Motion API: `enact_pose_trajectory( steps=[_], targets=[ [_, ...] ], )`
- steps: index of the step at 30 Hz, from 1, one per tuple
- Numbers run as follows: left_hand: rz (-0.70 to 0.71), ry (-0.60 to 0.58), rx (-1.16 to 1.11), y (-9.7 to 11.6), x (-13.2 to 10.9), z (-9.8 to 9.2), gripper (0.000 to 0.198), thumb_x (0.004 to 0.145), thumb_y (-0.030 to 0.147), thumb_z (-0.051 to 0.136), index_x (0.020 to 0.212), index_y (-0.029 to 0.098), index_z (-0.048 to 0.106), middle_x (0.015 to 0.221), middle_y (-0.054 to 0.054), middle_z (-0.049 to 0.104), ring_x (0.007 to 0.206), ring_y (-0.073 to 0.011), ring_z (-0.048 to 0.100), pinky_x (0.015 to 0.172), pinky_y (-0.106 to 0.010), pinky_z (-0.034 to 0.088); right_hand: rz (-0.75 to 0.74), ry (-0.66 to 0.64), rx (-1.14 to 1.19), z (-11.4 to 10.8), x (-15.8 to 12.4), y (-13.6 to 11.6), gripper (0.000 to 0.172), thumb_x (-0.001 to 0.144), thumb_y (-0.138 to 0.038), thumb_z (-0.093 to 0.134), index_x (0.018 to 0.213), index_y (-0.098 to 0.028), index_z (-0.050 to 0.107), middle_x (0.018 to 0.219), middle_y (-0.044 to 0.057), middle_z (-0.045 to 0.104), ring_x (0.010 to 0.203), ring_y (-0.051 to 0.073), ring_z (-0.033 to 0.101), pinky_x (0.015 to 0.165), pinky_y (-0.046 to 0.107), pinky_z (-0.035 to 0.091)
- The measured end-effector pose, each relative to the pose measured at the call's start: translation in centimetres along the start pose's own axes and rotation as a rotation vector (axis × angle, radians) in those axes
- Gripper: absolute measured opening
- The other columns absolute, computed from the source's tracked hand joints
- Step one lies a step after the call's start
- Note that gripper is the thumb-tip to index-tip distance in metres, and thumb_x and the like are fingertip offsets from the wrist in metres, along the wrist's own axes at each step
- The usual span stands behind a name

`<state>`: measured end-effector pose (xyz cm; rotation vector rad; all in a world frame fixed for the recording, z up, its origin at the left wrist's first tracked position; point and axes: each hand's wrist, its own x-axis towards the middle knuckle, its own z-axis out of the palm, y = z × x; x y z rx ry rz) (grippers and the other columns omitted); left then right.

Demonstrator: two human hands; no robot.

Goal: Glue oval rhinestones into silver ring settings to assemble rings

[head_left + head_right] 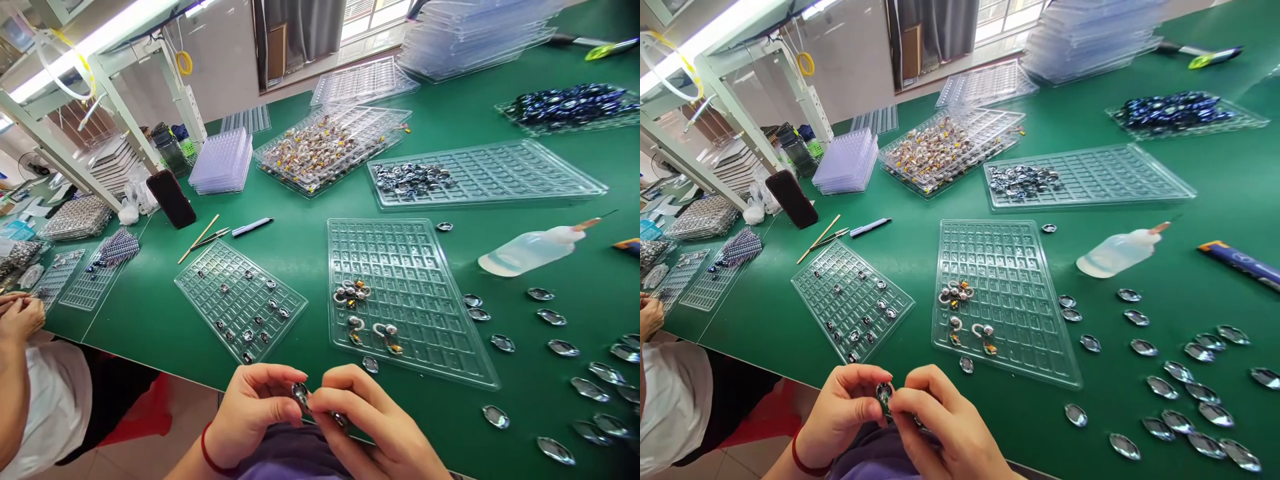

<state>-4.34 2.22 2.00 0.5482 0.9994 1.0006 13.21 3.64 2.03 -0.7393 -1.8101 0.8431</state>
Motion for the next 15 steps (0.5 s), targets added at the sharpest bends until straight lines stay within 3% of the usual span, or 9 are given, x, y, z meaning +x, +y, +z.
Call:
enact_pose_trajectory(
  steps=[7,15],
  targets=[
    [0.008,-0.050,-0.033,-0.32,0.11,-0.05,0.032,0.058,0.032,0.093,0.085,0.018,0.082,0.068,-0.005,0.077,0.059,-0.0125,0.068,0.051,-0.018,0.055,0.117,-0.015,0.076,-0.74,0.01,-0.10,0.016,0.090,-0.009,0.052,0.094,-0.023,0.058,0.083,0.001,0.054,0.066,0.009,0.058,0.056,0.016,0.051],
    [0.020,-0.082,-0.078,-0.20,0.29,0.20,0.032,0.057,0.033,0.093,0.082,0.016,0.082,0.067,-0.002,0.075,0.057,-0.0098,0.067,0.050,-0.016,0.058,0.134,-0.009,0.139,-0.67,-0.07,-0.11,0.018,0.089,-0.010,0.053,0.093,-0.025,0.059,0.081,-0.001,0.053,0.067,0.009,0.055,0.056,0.015,0.049]
  ],
)
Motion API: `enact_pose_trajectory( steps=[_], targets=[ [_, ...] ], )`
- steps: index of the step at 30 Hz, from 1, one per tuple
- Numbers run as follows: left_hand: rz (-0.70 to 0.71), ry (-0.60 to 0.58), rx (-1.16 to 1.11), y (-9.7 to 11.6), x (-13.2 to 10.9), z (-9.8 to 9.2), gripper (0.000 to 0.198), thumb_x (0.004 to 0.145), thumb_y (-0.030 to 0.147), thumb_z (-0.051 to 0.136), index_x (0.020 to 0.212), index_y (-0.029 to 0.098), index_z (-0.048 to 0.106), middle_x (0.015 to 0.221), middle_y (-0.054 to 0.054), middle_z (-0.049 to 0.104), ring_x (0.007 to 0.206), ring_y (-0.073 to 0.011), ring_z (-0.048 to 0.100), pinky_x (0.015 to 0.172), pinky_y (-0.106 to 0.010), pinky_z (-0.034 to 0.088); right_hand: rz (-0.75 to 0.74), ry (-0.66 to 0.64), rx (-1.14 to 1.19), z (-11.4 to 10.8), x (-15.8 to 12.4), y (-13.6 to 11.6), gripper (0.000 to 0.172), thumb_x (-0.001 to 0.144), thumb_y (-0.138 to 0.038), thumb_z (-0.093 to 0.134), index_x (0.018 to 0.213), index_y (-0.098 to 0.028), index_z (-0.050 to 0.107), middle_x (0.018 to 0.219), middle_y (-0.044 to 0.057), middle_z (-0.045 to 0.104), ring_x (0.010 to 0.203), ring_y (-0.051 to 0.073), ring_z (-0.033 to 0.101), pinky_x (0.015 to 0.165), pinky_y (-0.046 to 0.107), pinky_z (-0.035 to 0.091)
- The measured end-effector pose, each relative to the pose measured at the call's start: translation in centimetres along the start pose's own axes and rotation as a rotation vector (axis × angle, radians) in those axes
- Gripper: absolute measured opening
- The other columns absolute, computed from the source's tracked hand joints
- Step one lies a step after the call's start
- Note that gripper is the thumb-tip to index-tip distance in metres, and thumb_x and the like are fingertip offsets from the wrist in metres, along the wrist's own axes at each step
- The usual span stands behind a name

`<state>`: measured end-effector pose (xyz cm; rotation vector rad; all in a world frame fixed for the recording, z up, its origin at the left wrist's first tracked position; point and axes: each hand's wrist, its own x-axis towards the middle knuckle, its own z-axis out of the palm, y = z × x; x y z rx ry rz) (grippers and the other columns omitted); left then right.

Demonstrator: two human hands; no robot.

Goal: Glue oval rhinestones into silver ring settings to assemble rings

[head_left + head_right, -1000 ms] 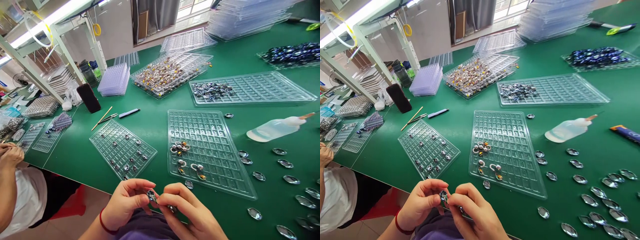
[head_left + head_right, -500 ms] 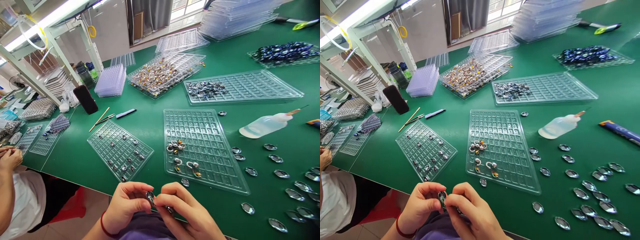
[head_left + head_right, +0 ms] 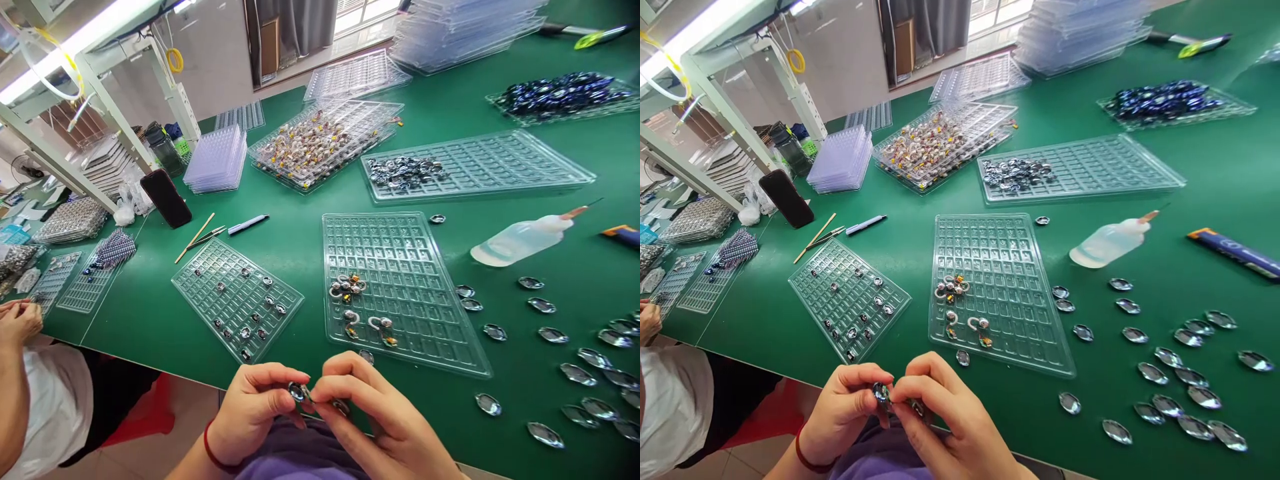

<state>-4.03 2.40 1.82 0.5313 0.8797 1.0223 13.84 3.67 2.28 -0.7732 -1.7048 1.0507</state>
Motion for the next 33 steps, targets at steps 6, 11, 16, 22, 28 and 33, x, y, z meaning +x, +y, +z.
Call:
enact_pose_trajectory(
  steps=[6,11,16,22,28,33],
  targets=[
    [-0.001,-0.021,-0.020,-0.1,-0.1,-0.1,0.029,0.060,0.030,0.092,0.084,0.017,0.082,0.070,-0.003,0.079,0.061,-0.0111,0.071,0.052,-0.015,0.058,0.341,-0.002,0.352,0.5,-0.6,-0.1,0.014,0.094,-0.031,0.055,0.084,-0.024,0.062,0.083,0.000,0.053,0.070,0.011,0.053,0.062,0.020,0.048],
    [-0.016,-0.008,-0.020,-0.2,-0.3,0.1,0.029,0.059,0.030,0.093,0.083,0.017,0.082,0.070,-0.004,0.079,0.062,-0.0116,0.071,0.052,-0.015,0.057,0.583,0.043,0.629,0.9,-0.5,-0.4,0.026,0.087,-0.046,0.065,0.078,-0.022,0.063,0.080,-0.001,0.050,0.066,0.010,0.049,0.063,0.021,0.044],
    [-0.026,0.012,-0.012,-0.1,-0.3,0.1,0.029,0.057,0.030,0.093,0.081,0.017,0.082,0.068,-0.004,0.079,0.061,-0.0120,0.071,0.051,-0.015,0.056,0.682,0.064,0.758,1.1,-0.4,-0.7,0.027,0.082,-0.047,0.071,0.076,-0.021,0.063,0.074,-0.004,0.048,0.060,0.007,0.043,0.062,0.020,0.042],
    [-0.026,0.012,0.005,-0.2,-0.3,-0.1,0.029,0.059,0.030,0.093,0.083,0.017,0.082,0.070,-0.004,0.078,0.061,-0.0123,0.071,0.051,-0.016,0.056,0.669,0.071,0.757,1.1,-0.3,-1.1,0.026,0.083,-0.047,0.070,0.075,-0.022,0.063,0.078,-0.003,0.048,0.062,0.008,0.045,0.068,0.022,0.045],
    [-0.008,-0.009,0.024,-0.1,-0.4,-0.3,0.028,0.062,0.030,0.091,0.086,0.018,0.082,0.072,-0.004,0.077,0.063,-0.0119,0.070,0.053,-0.016,0.056,0.643,0.068,0.706,0.9,-0.1,-1.5,0.027,0.083,-0.048,0.069,0.076,-0.023,0.064,0.079,-0.001,0.050,0.068,0.011,0.050,0.069,0.022,0.046],
    [0.009,-0.019,0.047,-0.1,-0.2,-0.4,0.027,0.063,0.031,0.090,0.085,0.019,0.082,0.072,-0.004,0.075,0.064,-0.0125,0.068,0.052,-0.017,0.055,0.610,0.040,0.648,0.7,-0.5,-1.1,0.026,0.086,-0.047,0.065,0.078,-0.023,0.062,0.078,-0.001,0.053,0.066,0.011,0.052,0.067,0.023,0.048]
  ],
)
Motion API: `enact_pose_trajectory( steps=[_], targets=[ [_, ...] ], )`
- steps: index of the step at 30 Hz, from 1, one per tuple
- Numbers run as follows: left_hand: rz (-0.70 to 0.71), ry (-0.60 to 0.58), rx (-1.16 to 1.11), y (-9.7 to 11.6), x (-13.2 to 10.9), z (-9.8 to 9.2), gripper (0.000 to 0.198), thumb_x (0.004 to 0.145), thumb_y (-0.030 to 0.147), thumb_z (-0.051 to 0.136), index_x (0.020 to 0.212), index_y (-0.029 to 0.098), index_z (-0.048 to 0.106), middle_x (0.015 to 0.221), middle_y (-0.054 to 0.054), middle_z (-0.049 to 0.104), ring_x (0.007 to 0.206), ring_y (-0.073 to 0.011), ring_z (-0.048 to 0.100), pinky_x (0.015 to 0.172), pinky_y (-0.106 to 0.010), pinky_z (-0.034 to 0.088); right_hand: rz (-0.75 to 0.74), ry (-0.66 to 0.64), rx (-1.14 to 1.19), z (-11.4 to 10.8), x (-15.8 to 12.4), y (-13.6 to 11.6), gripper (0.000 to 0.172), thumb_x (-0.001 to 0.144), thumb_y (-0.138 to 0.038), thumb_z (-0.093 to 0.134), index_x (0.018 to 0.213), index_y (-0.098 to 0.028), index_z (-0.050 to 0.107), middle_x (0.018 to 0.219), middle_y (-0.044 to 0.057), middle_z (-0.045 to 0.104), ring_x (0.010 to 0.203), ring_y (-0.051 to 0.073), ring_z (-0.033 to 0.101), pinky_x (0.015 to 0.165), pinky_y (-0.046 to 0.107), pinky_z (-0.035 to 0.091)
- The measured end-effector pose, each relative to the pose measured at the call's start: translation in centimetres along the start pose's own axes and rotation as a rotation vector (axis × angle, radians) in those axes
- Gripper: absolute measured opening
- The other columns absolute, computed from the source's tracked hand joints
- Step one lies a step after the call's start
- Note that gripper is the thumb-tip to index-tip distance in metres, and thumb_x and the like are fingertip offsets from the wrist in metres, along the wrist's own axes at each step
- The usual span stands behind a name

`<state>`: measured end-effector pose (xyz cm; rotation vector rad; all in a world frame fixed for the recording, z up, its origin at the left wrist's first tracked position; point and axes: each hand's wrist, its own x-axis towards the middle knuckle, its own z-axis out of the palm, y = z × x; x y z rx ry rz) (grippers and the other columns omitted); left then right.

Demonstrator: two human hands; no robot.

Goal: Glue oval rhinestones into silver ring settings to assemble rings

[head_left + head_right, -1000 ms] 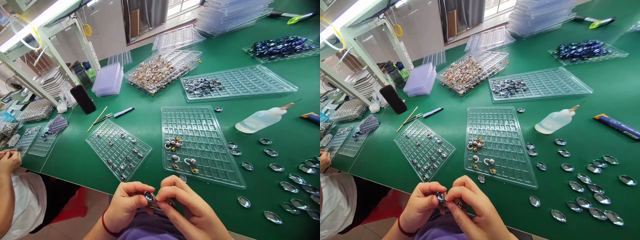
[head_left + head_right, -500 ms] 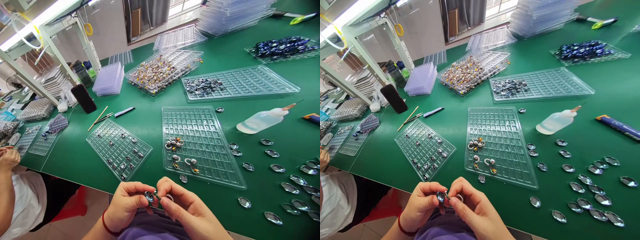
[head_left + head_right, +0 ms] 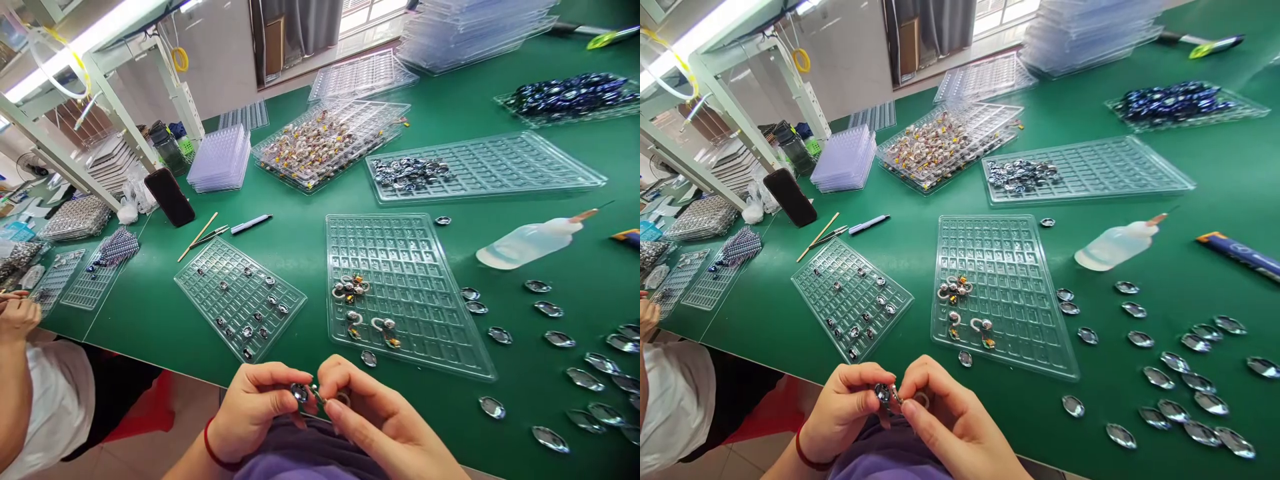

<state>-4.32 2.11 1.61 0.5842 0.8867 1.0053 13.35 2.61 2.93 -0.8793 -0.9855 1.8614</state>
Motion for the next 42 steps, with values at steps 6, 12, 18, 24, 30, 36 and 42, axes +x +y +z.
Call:
enact_pose_trajectory(
  steps=[6,12,18,24,30,36,42],
  targets=[
    [0.033,0.043,0.127,0.1,-0.1,-0.1,0.031,0.061,0.036,0.091,0.086,0.021,0.083,0.075,-0.005,0.072,0.061,-0.0124,0.063,0.053,-0.021,0.051,-0.416,-0.051,-0.521,-0.9,0.0,0.6,0.018,0.093,-0.019,0.053,0.104,-0.026,0.066,0.073,-0.001,0.053,0.059,0.010,0.053,0.052,0.018,0.045],
    [0.218,0.066,0.443,1.1,-0.3,0.2,0.025,0.067,0.037,0.087,0.088,0.024,0.083,0.081,-0.007,0.073,0.073,-0.0167,0.064,0.069,-0.026,0.051,-0.772,-0.051,-0.891,-1.1,0.6,0.3,0.036,0.088,-0.006,0.052,0.117,-0.024,0.065,0.068,-0.001,0.051,0.052,0.009,0.050,0.046,0.017,0.043],
    [0.292,0.042,0.460,1.1,-0.2,0.4,0.021,0.070,0.037,0.085,0.089,0.028,0.082,0.079,-0.005,0.075,0.071,-0.0150,0.066,0.069,-0.023,0.052,-0.817,-0.034,-0.920,-0.9,0.7,0.5,0.033,0.090,-0.007,0.052,0.116,-0.022,0.067,0.066,0.000,0.053,0.053,0.010,0.052,0.046,0.017,0.045],
    [0.365,0.075,0.509,1.0,-0.4,0.3,0.017,0.070,0.030,0.086,0.087,0.029,0.083,0.077,-0.005,0.076,0.066,-0.0141,0.068,0.061,-0.021,0.055,-0.813,-0.007,-0.929,-0.3,0.7,1.2,0.024,0.092,-0.007,0.050,0.106,-0.018,0.066,0.067,0.001,0.054,0.053,0.010,0.054,0.047,0.018,0.044],
    [0.366,0.057,0.568,1.0,-0.4,0.3,0.011,0.076,0.033,0.080,0.083,0.026,0.083,0.073,-0.007,0.076,0.053,-0.0135,0.067,0.051,-0.022,0.056,-0.730,-0.166,-1.071,-0.7,1.1,-0.1,0.025,0.097,-0.013,0.041,0.088,-0.017,0.063,0.067,0.002,0.055,0.053,0.010,0.050,0.047,0.019,0.040],
    [0.343,0.093,0.573,0.7,-0.2,0.3,0.013,0.070,0.036,0.084,0.078,0.025,0.084,0.067,-0.007,0.077,0.056,-0.0161,0.068,0.055,-0.023,0.055,-0.622,-0.303,-1.103,-1.3,1.9,-1.8,0.018,0.089,-0.009,0.048,0.082,-0.020,0.060,0.069,-0.001,0.054,0.055,0.009,0.051,0.049,0.019,0.038],
    [0.345,0.156,0.461,1.5,0.2,0.1,0.022,0.059,0.038,0.090,0.073,0.023,0.083,0.068,-0.008,0.078,0.058,-0.0182,0.069,0.056,-0.025,0.056,-0.531,-0.352,-1.035,-1.0,3.4,-2.8,0.016,0.082,-0.006,0.056,0.078,-0.021,0.059,0.069,-0.003,0.053,0.054,0.007,0.048,0.047,0.017,0.037]
  ],
)
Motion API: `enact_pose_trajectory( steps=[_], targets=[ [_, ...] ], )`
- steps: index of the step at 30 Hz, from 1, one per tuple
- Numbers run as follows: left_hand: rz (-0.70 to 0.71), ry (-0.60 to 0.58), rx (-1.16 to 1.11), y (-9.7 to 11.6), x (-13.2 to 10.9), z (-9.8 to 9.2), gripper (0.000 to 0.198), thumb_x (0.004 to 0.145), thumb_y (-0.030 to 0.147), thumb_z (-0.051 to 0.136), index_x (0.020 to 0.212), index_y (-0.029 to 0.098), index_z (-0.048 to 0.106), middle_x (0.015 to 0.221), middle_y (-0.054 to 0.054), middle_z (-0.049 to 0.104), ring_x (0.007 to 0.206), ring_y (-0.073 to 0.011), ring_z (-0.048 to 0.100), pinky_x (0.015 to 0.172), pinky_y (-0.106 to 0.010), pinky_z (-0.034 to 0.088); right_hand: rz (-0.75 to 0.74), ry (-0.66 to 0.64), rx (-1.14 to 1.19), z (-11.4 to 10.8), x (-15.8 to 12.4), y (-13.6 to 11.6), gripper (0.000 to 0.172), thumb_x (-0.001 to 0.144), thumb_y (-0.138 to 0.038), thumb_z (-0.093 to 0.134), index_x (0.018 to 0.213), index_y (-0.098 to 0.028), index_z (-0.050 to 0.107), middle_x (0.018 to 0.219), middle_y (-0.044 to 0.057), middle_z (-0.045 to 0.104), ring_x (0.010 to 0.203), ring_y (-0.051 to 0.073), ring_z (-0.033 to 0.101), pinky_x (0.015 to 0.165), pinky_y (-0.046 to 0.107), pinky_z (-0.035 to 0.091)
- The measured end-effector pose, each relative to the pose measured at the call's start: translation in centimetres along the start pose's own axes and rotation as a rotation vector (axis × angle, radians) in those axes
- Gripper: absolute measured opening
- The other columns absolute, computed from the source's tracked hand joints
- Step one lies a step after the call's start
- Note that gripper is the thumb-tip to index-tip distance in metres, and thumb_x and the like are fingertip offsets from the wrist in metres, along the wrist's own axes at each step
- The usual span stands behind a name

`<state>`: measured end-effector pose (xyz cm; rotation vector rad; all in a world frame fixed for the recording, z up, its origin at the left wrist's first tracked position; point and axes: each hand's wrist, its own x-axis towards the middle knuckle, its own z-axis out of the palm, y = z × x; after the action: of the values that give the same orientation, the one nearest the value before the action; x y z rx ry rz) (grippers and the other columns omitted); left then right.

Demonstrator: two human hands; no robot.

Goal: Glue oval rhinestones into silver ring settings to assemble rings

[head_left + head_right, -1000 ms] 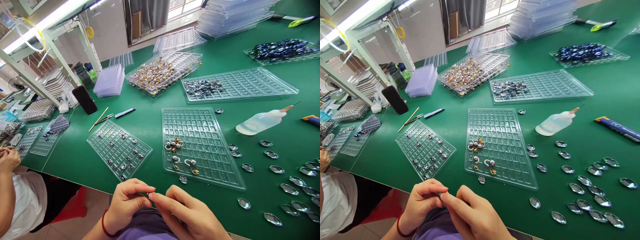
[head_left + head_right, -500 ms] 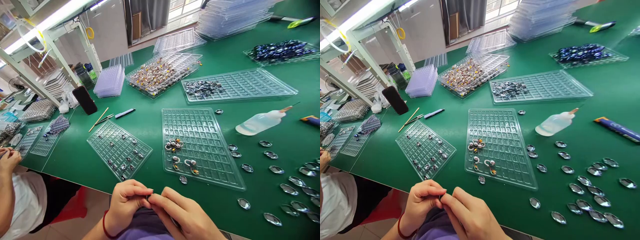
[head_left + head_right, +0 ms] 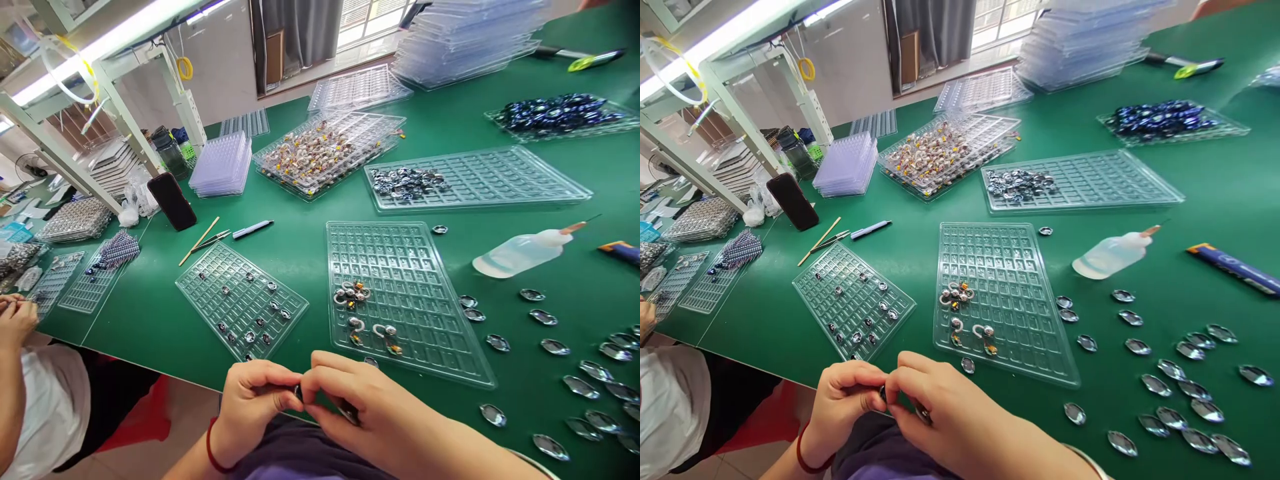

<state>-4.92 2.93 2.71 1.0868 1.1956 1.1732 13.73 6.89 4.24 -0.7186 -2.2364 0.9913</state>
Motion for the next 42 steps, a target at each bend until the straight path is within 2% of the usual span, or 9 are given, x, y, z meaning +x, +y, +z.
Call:
enact_pose_trajectory(
  steps=[6,13,18,22,28,34,38,40,42],
  targets=[
    [0.056,0.073,-0.104,0.1,0.5,-1.4,0.018,0.061,0.031,0.090,0.075,0.024,0.083,0.070,-0.005,0.078,0.058,-0.0171,0.069,0.054,-0.024,0.058,-0.117,0.188,-0.083,1.5,1.7,-0.2,0.018,0.093,-0.014,0.049,0.083,-0.019,0.063,0.067,-0.001,0.052,0.051,0.007,0.047,0.046,0.017,0.039],
    [0.275,0.135,0.054,0.4,0.9,-3.2,0.014,0.068,0.026,0.087,0.081,0.029,0.083,0.073,-0.005,0.079,0.065,-0.0187,0.072,0.061,-0.025,0.058,-0.275,0.311,-0.343,3.5,2.6,-0.5,0.027,0.097,-0.011,0.040,0.106,-0.016,0.065,0.061,0.001,0.054,0.050,0.011,0.047,0.046,0.023,0.038],
    [0.313,0.129,0.108,0.3,1.3,-3.9,0.012,0.073,0.025,0.083,0.083,0.031,0.083,0.071,-0.004,0.079,0.061,-0.0170,0.071,0.059,-0.023,0.057,-0.234,0.154,-0.254,3.1,4.5,-0.2,0.030,0.098,-0.013,0.038,0.082,-0.018,0.063,0.062,0.000,0.052,0.051,0.009,0.046,0.045,0.021,0.036],
    [0.306,0.106,0.114,0.3,1.6,-4.2,0.010,0.074,0.027,0.082,0.084,0.031,0.083,0.072,-0.004,0.080,0.062,-0.0174,0.071,0.058,-0.023,0.056,-0.218,0.029,-0.169,1.8,5.8,0.0,0.024,0.093,-0.009,0.042,0.083,-0.018,0.062,0.065,-0.001,0.052,0.053,0.009,0.048,0.048,0.020,0.037],
    [0.310,0.100,0.120,0.4,1.7,-4.2,0.012,0.076,0.026,0.081,0.087,0.031,0.083,0.072,-0.004,0.079,0.063,-0.0174,0.071,0.059,-0.023,0.055,-0.186,-0.021,-0.148,1.1,6.3,0.1,0.020,0.087,-0.004,0.047,0.082,-0.017,0.061,0.069,0.000,0.053,0.054,0.009,0.047,0.048,0.021,0.035],
    [0.212,0.106,0.026,0.6,2.1,-4.2,0.014,0.069,0.033,0.085,0.082,0.026,0.084,0.070,-0.006,0.078,0.060,-0.0157,0.067,0.057,-0.021,0.052,0.036,-0.168,0.184,-0.1,7.2,0.1,0.016,0.080,-0.006,0.059,0.075,-0.020,0.064,0.068,-0.003,0.050,0.055,0.007,0.046,0.049,0.017,0.036],
    [0.085,0.200,-0.143,0.1,2.4,-5.5,0.023,0.065,0.038,0.088,0.080,0.021,0.082,0.067,-0.006,0.076,0.059,-0.0132,0.064,0.056,-0.019,0.050,0.129,-0.151,0.281,-1.7,12.0,1.4,0.011,0.080,-0.019,0.063,0.070,-0.017,0.066,0.058,-0.006,0.042,0.051,0.007,0.040,0.047,0.019,0.034],
    [0.070,0.296,-0.225,-0.2,2.4,-6.6,0.027,0.063,0.038,0.089,0.080,0.019,0.081,0.069,-0.005,0.076,0.062,-0.0134,0.066,0.060,-0.019,0.051,0.116,-0.059,0.216,-2.4,16.7,2.4,0.015,0.082,-0.027,0.064,0.072,-0.015,0.066,0.052,-0.007,0.036,0.048,0.007,0.035,0.045,0.020,0.031],
    [0.087,0.422,-0.275,-0.4,2.2,-7.8,0.029,0.061,0.038,0.090,0.079,0.018,0.081,0.068,-0.005,0.076,0.062,-0.0133,0.067,0.061,-0.019,0.052,0.093,0.023,0.149,-2.8,22.6,3.2,0.016,0.084,-0.029,0.065,0.078,-0.014,0.067,0.053,-0.007,0.040,0.049,0.007,0.040,0.047,0.020,0.034]
  ],
)
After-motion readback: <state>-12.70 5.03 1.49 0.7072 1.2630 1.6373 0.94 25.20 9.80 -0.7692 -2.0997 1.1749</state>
